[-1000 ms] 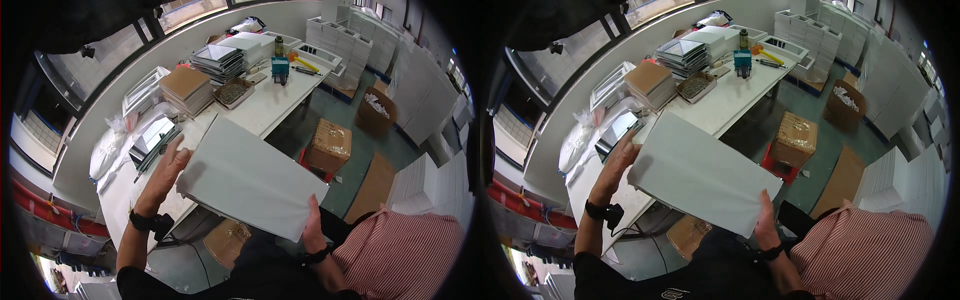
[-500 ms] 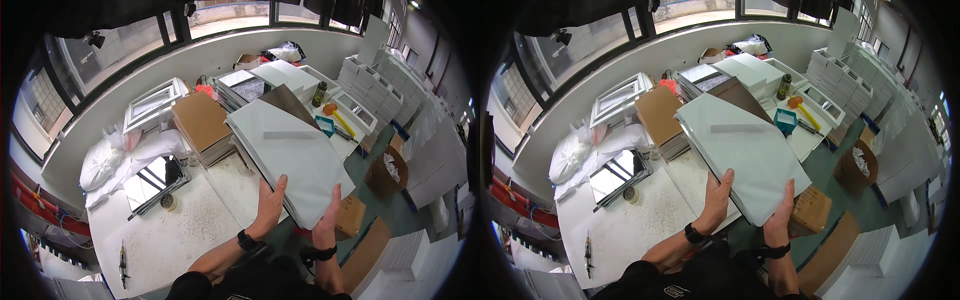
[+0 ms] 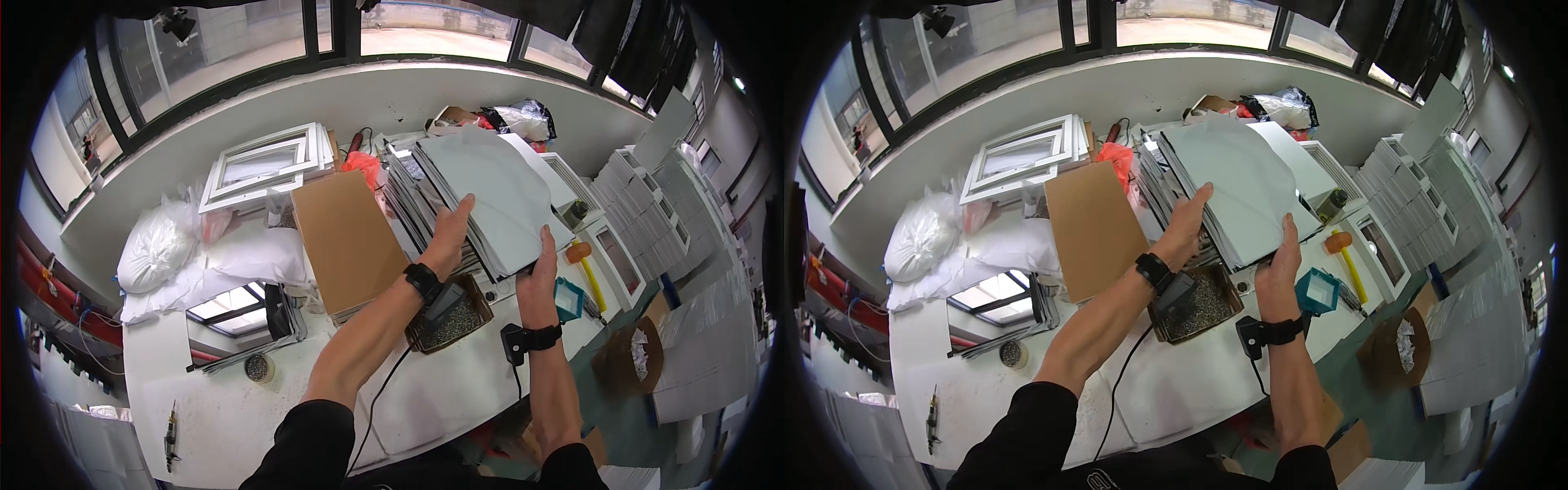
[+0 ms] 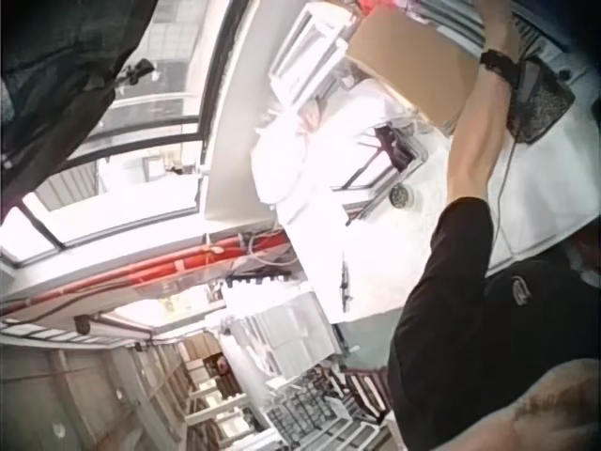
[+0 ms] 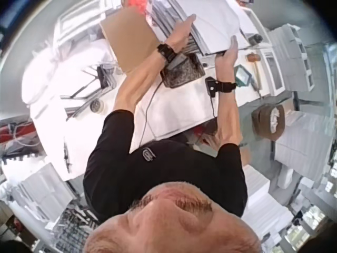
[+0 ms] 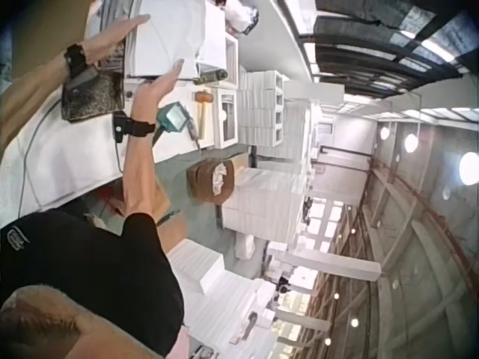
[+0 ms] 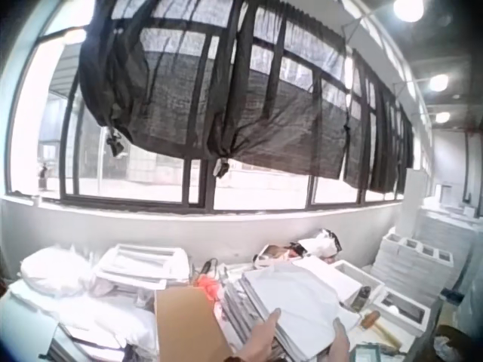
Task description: The person repeatedly picks up white rectangular panels from a storage rack and places them onto a stack on a workbench. The person walks back and forth between the rack and the table, handling the panels one by one.
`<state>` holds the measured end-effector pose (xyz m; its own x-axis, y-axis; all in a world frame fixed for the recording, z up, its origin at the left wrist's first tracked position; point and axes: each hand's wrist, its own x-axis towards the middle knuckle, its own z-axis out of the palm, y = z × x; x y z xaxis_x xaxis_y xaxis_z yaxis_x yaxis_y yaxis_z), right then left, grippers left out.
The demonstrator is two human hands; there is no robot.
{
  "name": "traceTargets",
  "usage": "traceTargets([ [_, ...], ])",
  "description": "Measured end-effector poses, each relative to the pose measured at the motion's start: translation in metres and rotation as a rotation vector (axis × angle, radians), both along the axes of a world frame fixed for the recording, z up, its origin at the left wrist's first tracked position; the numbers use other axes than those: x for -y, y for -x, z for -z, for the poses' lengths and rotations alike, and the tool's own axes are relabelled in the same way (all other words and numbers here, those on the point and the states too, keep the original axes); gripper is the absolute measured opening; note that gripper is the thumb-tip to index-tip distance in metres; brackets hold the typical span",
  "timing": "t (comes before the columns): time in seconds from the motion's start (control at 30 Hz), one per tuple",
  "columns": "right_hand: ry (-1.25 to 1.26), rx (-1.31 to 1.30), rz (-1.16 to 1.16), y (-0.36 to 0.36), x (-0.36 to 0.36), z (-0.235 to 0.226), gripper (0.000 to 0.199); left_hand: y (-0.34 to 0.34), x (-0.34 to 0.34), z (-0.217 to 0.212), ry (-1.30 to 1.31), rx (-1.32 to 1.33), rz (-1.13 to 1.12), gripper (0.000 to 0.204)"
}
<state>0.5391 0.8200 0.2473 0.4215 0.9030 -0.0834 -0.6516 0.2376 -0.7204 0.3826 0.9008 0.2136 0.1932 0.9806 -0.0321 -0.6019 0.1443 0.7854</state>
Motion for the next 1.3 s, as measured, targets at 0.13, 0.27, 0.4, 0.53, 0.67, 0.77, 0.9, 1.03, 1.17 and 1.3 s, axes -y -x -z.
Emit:
traceTargets([
  [0.13,0.058,-0.039,-0.008,0.01,-0.07,0.005,0.048,0.009,-0.07,0.014,-0.025,-0.007,-0.038,0.055],
  [0.27,0.073,0.005,-0.038,0.014,-0.114,0.029,0.052,0.018,-0.106,0.03,0.06,-0.042,-0.063,0.054],
  [0.4,0.118,0.001,-0.065,0.023,-0.135,0.042,0.052,0.032,-0.131,0.051,0.144,-0.068,-0.038,0.051],
  [0.53,0.115,0.007,-0.101,0.022,-0.145,0.061,0.051,0.035,-0.139,0.065,0.111,-0.091,-0.066,0.044],
  [0.67,0.335,0.261,-0.195,-0.005,-0.136,0.067,0.057,0.054,-0.133,0.04,0.145,-0.361,0.033,0.058],
  [0.77,0.519,0.524,-0.411,-0.026,-0.13,0.04,0.06,0.076,-0.145,0.026,0.125,-0.749,0.209,0.068],
  [0.9,0.615,0.939,-0.565,-0.056,-0.121,0.014,0.06,0.089,-0.139,0.006,-0.017,-1.249,0.28,0.084],
  [1.03,0.513,1.109,-0.647,-0.068,-0.051,-0.028,0.058,0.078,-0.081,-0.04,-0.244,-1.525,0.21,0.086],
  [1.17,0.318,0.933,-1.058,-0.011,0.066,-0.012,0.048,0.098,0.089,-0.073,-0.345,-1.22,0.171,0.058],
  [1.3,0.344,0.812,-1.491,0.031,0.167,0.048,0.048,0.109,0.254,-0.041,0.022,-0.961,0.502,0.034],
])
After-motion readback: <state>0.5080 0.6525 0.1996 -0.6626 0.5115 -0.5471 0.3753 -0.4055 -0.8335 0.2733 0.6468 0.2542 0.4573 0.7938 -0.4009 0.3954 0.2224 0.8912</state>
